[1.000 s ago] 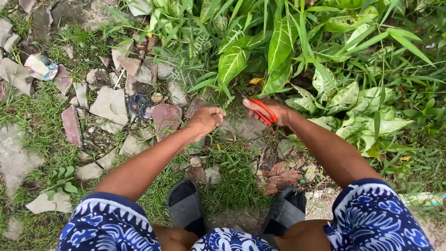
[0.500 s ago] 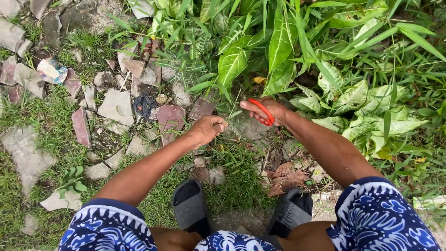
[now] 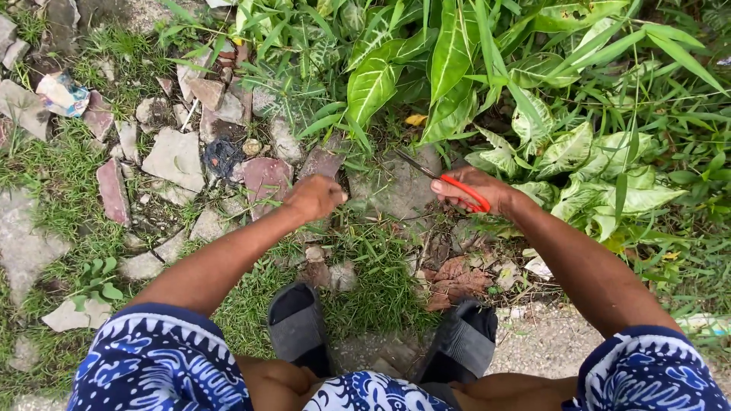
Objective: Trimming small plants and weeds from a garden area using a pair of red-handled scissors.
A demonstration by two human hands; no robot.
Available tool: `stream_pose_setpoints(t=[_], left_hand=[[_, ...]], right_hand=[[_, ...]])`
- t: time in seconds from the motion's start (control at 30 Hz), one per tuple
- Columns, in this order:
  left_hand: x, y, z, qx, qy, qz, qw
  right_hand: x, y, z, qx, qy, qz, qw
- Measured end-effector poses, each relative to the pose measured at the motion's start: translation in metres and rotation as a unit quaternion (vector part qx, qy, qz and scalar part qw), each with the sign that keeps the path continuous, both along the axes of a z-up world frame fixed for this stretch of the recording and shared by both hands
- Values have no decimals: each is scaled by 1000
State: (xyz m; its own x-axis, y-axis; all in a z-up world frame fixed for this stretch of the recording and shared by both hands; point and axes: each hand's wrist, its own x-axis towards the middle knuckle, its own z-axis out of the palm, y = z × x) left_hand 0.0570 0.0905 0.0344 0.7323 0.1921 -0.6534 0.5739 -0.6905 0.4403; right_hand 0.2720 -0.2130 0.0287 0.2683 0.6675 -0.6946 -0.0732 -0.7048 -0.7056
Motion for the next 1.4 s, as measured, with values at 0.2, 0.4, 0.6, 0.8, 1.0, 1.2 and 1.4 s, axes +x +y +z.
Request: stream_pose_setpoints(t=[0.2,0.4,0.6,0.8,1.0,1.2,1.4], left_hand=[[50,12,-63,185,-414,77,888],[84,-9,-70,-50,-144,234,960],[67,-20,-49,-108,-124,283,945],[65,-19,-41,-179,-113,272,939],[63,-22,-27,-190,-98,283,935],[63,-16,-43,-198,-111,275,934],[58,-10,-52,-205,-123,275,931]], right_hand=[[-6,5,3,15,16,-73,997],[-6,23,-5,19,4,-98,995],[-9,42,15,0,5,-82,997],[-4,62,8,-29,1,-51,998],[3,81,-9,-21,-26,-43,999],[6,96,0,-82,-89,27,992],[8,97,-19,-85,-55,-30,994]])
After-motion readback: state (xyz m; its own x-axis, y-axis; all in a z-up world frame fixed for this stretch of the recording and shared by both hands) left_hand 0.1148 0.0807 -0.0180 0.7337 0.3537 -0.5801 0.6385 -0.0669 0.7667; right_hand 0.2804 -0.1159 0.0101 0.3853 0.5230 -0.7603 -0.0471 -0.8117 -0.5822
